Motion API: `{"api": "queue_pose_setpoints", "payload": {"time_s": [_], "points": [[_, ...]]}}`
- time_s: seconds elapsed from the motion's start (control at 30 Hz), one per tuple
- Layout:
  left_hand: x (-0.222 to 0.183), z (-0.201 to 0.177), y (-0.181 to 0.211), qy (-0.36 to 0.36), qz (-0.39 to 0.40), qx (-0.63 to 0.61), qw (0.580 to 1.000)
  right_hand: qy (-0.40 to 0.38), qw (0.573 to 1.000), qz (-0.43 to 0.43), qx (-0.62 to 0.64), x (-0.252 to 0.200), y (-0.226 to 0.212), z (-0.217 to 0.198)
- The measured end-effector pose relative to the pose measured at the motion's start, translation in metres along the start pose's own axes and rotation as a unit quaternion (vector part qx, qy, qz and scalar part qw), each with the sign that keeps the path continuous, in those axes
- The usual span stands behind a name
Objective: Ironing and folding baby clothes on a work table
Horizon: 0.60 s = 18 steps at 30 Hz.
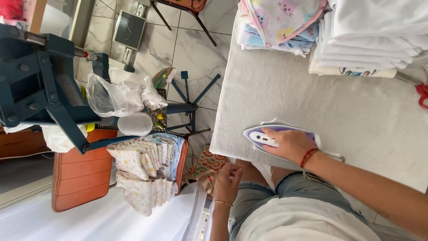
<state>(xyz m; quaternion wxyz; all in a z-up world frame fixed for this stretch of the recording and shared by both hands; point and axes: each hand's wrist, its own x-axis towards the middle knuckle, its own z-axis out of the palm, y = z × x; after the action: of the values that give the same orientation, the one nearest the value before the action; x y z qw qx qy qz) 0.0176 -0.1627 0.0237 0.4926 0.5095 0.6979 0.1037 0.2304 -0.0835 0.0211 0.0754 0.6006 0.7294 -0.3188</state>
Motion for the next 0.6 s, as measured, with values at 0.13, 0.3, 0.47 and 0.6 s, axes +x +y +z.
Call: {"api": "queue_pose_setpoints", "payload": {"time_s": [0.13,0.3,0.47,0.6], "points": [[0.012,-0.010,-0.003,0.087,0.009,-0.065,0.994,0.031,0.999,-0.028,-0.027,0.003,-0.005,-0.001],[0.033,-0.029,-0.005,0.084,0.000,-0.078,0.993,-0.026,0.999,-0.018,-0.038,-0.001,0.016,0.006],[0.051,-0.033,-0.001,0.064,-0.016,-0.051,0.996,0.161,0.980,-0.072,-0.092,0.011,0.000,0.001],[0.062,-0.024,0.034,-0.025,-0.078,0.000,0.997,0.222,0.969,-0.057,-0.097,0.027,0.016,-0.010]]}}
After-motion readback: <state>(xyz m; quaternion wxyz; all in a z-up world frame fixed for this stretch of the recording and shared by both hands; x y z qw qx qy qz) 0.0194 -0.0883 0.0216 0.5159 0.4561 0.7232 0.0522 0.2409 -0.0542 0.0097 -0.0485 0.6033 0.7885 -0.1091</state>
